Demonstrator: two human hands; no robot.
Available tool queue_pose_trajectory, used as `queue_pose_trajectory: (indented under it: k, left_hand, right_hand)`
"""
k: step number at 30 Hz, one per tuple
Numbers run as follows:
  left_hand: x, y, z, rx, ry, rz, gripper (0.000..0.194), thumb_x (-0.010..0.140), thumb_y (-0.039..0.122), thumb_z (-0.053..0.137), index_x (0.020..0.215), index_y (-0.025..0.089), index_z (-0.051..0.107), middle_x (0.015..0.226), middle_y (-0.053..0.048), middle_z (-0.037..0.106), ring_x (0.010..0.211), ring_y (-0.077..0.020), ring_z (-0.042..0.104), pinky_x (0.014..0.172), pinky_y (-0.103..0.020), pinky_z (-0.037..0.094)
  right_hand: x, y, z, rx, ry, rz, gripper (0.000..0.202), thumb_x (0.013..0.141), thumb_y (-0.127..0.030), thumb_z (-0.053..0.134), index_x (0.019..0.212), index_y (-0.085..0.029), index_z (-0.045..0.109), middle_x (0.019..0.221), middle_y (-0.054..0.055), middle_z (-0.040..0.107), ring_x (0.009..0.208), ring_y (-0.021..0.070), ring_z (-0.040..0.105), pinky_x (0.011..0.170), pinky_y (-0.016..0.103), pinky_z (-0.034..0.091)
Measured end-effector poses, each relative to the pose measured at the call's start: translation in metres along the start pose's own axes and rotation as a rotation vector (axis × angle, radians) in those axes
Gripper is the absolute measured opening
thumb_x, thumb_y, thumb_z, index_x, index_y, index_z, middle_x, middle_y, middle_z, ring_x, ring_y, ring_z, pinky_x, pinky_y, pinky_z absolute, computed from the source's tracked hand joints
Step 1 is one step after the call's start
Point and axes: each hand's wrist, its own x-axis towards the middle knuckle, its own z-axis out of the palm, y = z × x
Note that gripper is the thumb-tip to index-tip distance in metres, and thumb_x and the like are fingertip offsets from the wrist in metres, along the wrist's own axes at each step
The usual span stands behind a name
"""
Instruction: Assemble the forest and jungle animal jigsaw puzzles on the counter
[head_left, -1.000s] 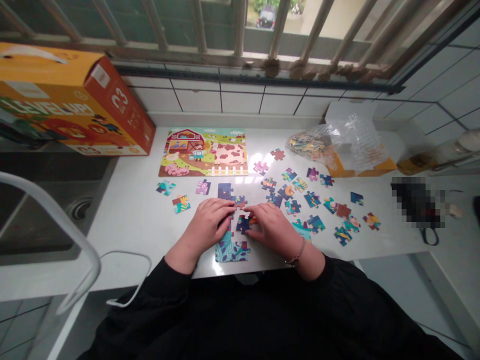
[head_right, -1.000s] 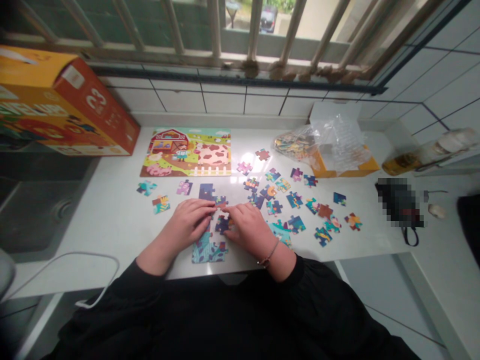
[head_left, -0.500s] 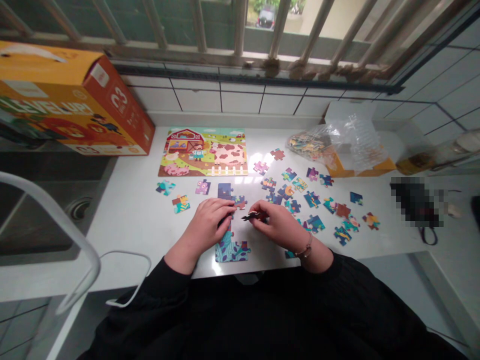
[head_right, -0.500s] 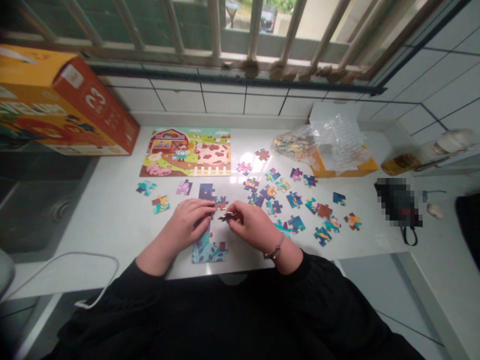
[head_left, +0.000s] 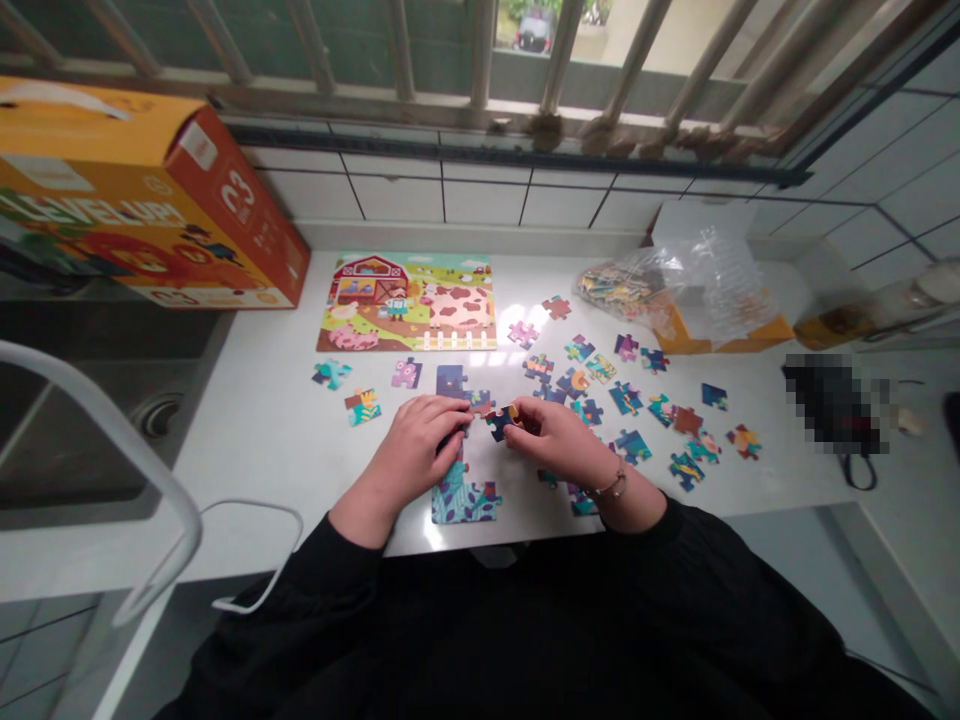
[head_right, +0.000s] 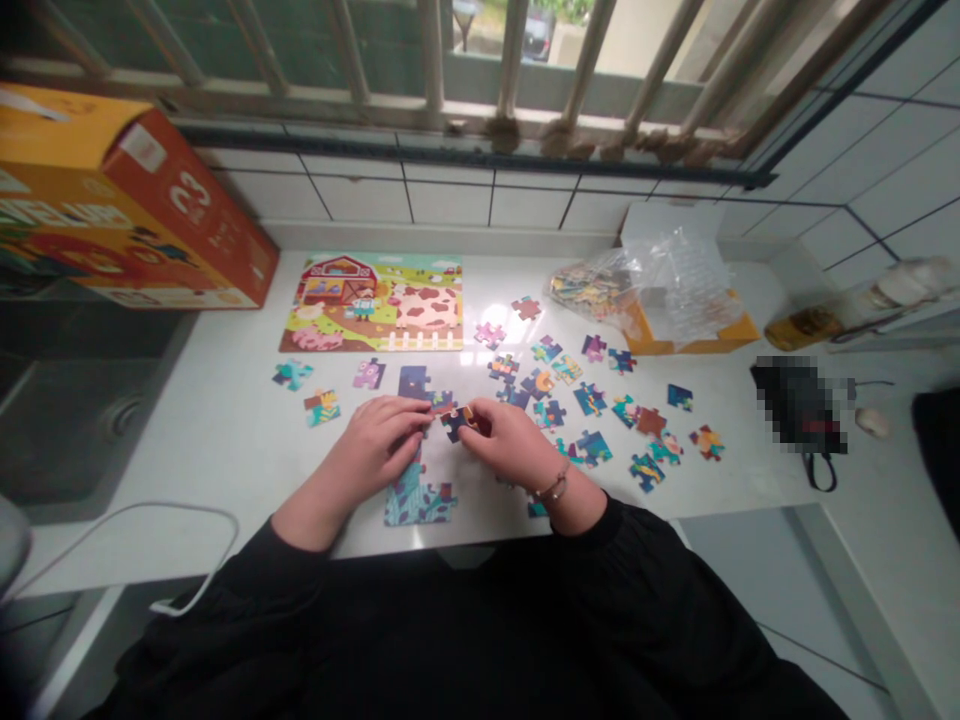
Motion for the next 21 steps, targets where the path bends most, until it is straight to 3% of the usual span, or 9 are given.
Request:
queue_pose_trajectory:
  k: [2,4,6,14,21]
  left_hand:
    - [0.000,0.000,0.000,-0.005,-0.001,0.000,0.026,0.104,0.019,0.064,0.126,0.026,0.075,0.142,-0.008,0.077,0.132,-0.0301,0.069,0.114,-0.055,0.050]
    - [0.000,0.000,-0.001,-0.010,-0.002,0.000,0.026,0.103,0.018,0.064,0.125,0.027,0.075,0.142,-0.008,0.077,0.133,-0.0301,0.069,0.114,-0.055,0.050]
    - [0.001,0.000,-0.001,-0.014,-0.003,0.000,0.026,0.103,0.018,0.064,0.125,0.026,0.075,0.142,-0.008,0.077,0.133,-0.0301,0.069,0.114,-0.055,0.050]
    - [0.000,0.000,-0.001,0.000,-0.010,0.008,0.021,0.105,0.023,0.065,0.124,0.025,0.075,0.142,-0.009,0.076,0.132,-0.0307,0.068,0.114,-0.056,0.049]
    - [0.000,0.001,-0.003,-0.002,-0.038,0.002,0.023,0.104,0.030,0.072,0.127,0.027,0.075,0.146,-0.010,0.074,0.135,-0.0323,0.066,0.116,-0.056,0.048]
  right_hand:
    - [-0.004,0.005,-0.002,0.093,0.036,0.022,0.013,0.098,-0.032,0.067,0.108,-0.024,0.070,0.080,-0.003,0.069,0.070,0.0161,0.063,0.065,0.029,0.045]
    - [-0.007,0.009,-0.003,0.163,0.079,0.051,0.034,0.095,-0.032,0.070,0.128,-0.024,0.066,0.081,-0.004,0.070,0.069,0.0166,0.065,0.063,0.029,0.048]
    - [-0.009,0.010,-0.005,0.191,0.119,0.076,0.042,0.094,-0.033,0.072,0.134,-0.025,0.064,0.082,-0.004,0.070,0.067,0.0167,0.067,0.062,0.029,0.049]
    - [-0.007,0.011,0.012,0.264,0.180,0.148,0.025,0.095,-0.043,0.076,0.102,-0.025,0.060,0.085,0.001,0.078,0.077,0.0198,0.076,0.068,0.029,0.055]
    - [0.004,0.017,0.037,0.242,0.183,0.161,0.027,0.093,-0.042,0.081,0.098,-0.025,0.061,0.084,0.001,0.076,0.073,0.0201,0.076,0.064,0.031,0.058]
